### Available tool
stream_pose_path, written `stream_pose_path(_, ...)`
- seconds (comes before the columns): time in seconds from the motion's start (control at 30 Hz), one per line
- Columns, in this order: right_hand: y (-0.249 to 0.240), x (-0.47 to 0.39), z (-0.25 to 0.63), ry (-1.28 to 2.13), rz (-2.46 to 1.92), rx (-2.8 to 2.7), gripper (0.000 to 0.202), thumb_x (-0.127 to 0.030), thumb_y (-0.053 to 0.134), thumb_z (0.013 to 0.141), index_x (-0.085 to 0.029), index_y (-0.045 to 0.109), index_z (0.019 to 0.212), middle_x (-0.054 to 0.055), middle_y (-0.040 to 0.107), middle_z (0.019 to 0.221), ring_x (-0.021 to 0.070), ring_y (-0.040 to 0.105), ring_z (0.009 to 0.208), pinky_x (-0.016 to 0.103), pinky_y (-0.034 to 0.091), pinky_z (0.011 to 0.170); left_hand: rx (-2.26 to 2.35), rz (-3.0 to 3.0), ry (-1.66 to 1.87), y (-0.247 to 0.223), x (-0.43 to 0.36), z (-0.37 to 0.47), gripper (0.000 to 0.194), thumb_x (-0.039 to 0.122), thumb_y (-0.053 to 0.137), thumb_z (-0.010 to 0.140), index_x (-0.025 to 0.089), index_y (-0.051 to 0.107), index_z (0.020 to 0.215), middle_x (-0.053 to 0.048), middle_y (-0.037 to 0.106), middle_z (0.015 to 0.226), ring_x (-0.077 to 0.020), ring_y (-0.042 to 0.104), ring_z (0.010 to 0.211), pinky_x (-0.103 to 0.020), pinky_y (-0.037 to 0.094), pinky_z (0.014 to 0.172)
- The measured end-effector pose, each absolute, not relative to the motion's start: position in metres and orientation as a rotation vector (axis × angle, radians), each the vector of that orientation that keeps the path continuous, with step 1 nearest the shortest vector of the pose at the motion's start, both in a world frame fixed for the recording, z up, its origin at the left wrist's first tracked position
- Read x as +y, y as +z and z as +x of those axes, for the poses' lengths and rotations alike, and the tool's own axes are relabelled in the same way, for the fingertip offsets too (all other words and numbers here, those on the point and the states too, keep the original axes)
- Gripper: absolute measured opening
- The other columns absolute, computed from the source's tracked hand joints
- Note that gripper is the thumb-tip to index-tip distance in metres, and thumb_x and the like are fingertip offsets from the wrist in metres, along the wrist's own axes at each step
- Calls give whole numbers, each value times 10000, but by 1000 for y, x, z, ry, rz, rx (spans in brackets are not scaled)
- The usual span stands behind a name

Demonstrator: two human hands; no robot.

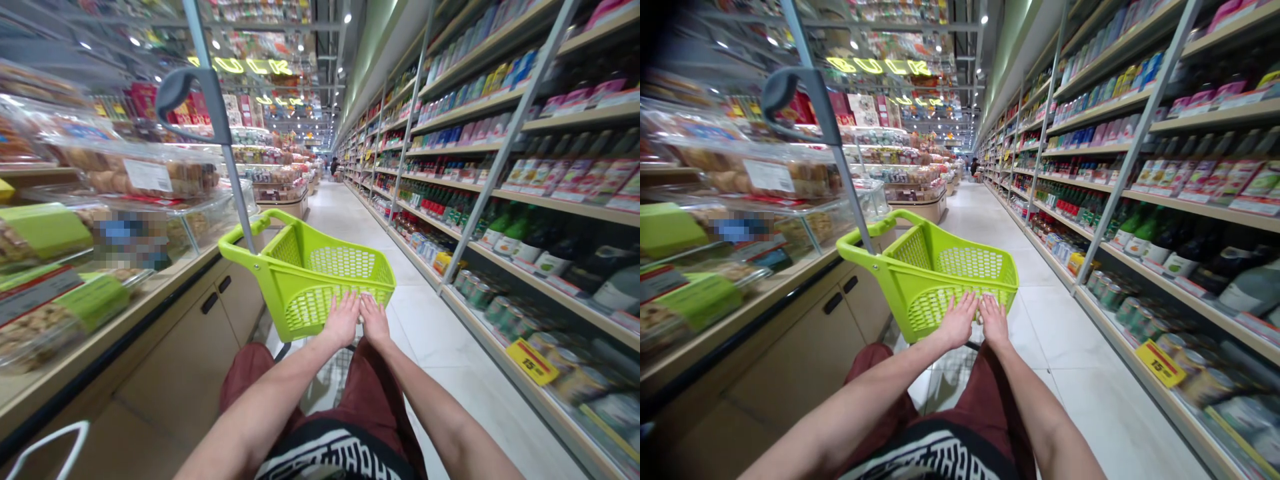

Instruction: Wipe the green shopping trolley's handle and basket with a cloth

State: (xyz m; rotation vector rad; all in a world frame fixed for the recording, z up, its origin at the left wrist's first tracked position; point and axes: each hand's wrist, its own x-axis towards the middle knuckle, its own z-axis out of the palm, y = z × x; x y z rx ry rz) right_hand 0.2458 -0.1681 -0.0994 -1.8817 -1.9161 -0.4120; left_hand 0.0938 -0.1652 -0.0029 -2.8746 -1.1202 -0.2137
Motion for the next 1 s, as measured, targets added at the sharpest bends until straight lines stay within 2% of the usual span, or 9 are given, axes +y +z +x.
stream_pose_path(0.1, -98, -175, 248, -392, -1870, -1934, 529, -37, 394, 733, -228, 470, 1221, 64, 363, 1356, 214, 284, 1258, 450, 250, 980, -1179, -2859, -193, -10, -158, 87, 645, 169, 379, 724, 117, 215, 1346, -91, 159, 1448, -231, 93, 1329, -499, 93, 1059)
stream_pose_path(0.33, -44, -163, 273, -634, -1805, -1607, 587, 6, 354, 710, -209, 426, 1252, 83, 262, 1405, 203, 174, 1302, 490, 185, 1002, -1213, -2825, -242, -5, -149, 88, 638, 127, 356, 720, 122, 224, 1344, -90, 159, 1448, -240, 98, 1327, -515, 95, 1052)
stream_pose_path(0.4, -49, -162, 280, -596, -1849, -1587, 595, 15, 354, 700, -217, 437, 1242, 87, 249, 1410, 213, 184, 1299, 493, 221, 987, -1192, -2829, -248, -3, -152, 91, 642, 133, 355, 722, 113, 212, 1347, -96, 154, 1449, -239, 99, 1327, -516, 88, 1053)
stream_pose_path(0.5, -70, -165, 284, -542, -1860, -1603, 576, 20, 351, 698, -194, 465, 1220, 100, 221, 1418, 214, 176, 1302, 432, 306, 959, -1144, -2851, -250, -2, -156, 93, 644, 152, 366, 726, 117, 206, 1348, -97, 146, 1450, -241, 96, 1328, -516, 87, 1052)
stream_pose_path(0.6, -90, -168, 283, -542, -1852, -1579, 574, 29, 349, 684, -168, 484, 1206, 105, 211, 1419, 215, 171, 1304, 385, 334, 958, -1131, -2862, -242, -4, -157, 93, 648, 158, 373, 725, 121, 204, 1349, -95, 140, 1452, -239, 85, 1329, -512, 79, 1054)
stream_pose_path(0.77, -105, -173, 273, -483, -1855, -1634, 553, 9, 389, 672, -187, 520, 1173, 91, 331, 1366, 221, 301, 1253, 356, 368, 942, -1161, -2840, -237, -12, -156, 90, 643, 152, 380, 720, 116, 223, 1342, -98, 139, 1452, -240, 83, 1329, -502, 85, 1056)
stream_pose_path(0.87, -96, -177, 267, -444, -1845, -1691, 531, 3, 380, 680, -164, 533, 1160, 116, 372, 1338, 220, 343, 1228, 347, 376, 925, -1167, -2837, -238, -12, -153, 86, 638, 153, 381, 719, 109, 234, 1338, -105, 155, 1448, -244, 99, 1327, -509, 98, 1052)
stream_pose_path(1.0, -61, -179, 269, -528, -1750, -1624, 604, 17, 348, 670, -185, 460, 1228, 84, 296, 1388, 201, 243, 1280, 397, 298, 978, -1217, -2822, -229, -7, -149, 77, 632, 143, 382, 716, 127, 249, 1334, -97, 155, 1449, -238, 98, 1327, -506, 103, 1053)
